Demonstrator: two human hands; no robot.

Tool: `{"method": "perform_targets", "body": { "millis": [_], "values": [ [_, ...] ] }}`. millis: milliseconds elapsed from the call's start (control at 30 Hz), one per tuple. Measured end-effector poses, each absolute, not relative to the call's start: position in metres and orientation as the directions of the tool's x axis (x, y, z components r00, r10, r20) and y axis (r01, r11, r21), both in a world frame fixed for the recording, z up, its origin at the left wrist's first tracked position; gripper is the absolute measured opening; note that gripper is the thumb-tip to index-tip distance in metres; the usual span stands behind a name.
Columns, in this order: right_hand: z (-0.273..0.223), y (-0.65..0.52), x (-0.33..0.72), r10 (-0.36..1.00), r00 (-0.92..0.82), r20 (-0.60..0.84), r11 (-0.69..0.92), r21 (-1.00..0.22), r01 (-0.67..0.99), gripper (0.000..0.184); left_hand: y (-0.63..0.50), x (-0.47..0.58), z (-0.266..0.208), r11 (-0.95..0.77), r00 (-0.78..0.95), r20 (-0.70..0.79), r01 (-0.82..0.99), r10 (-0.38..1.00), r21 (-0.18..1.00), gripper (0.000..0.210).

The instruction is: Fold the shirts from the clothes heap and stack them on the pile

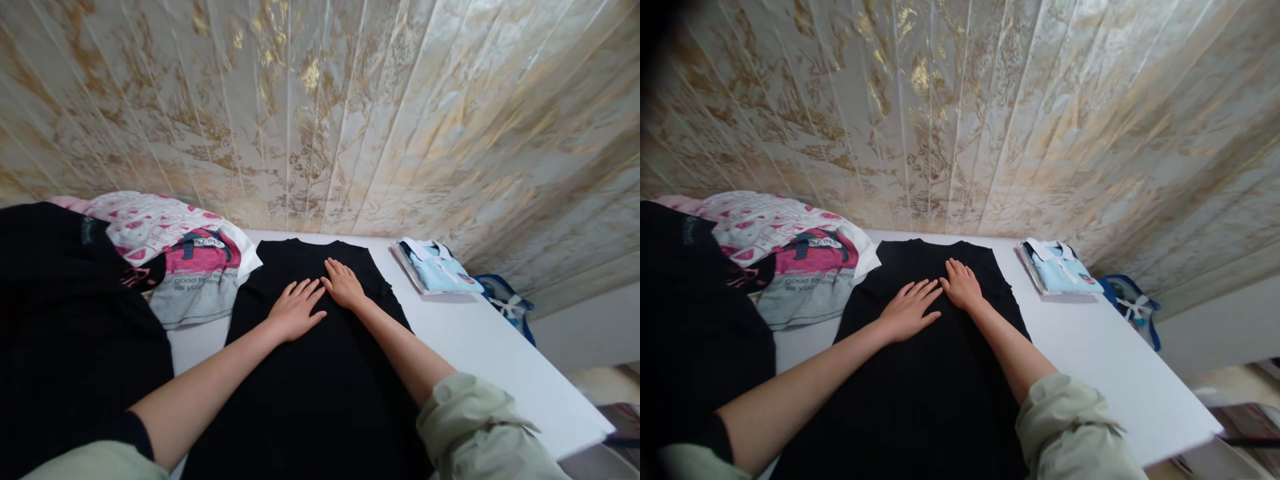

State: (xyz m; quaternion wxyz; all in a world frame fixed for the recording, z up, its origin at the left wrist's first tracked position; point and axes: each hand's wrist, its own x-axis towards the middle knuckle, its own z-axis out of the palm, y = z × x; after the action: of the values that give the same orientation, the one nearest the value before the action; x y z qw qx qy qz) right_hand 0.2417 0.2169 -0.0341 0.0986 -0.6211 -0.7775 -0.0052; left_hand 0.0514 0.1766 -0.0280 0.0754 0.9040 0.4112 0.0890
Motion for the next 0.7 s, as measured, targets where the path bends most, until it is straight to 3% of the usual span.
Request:
{"method": "perform_targets", "body": {
  "millis": [267,500,700],
  "values": [
    [-0.029,0.189,0.232,0.97,-0.172,0.174,0.194,-0.115,0.974,0.052,0.175,0.052,-0.027,-0.652,0.647,0.093,0.736,0.757,0.182,0.061],
    [-0.024,0.076,0.255,0.959,-0.272,0.078,0.28,-0.116,0.953,0.055,0.163,0.049,-0.022,-0.622,0.617,0.089,0.764,0.782,0.171,0.058],
    [-0.026,0.005,0.295,0.973,-0.215,0.078,0.222,-0.081,0.972,0.056,0.136,0.027,-0.023,-0.632,0.623,0.103,0.763,0.775,0.135,0.058]
  ]
}}
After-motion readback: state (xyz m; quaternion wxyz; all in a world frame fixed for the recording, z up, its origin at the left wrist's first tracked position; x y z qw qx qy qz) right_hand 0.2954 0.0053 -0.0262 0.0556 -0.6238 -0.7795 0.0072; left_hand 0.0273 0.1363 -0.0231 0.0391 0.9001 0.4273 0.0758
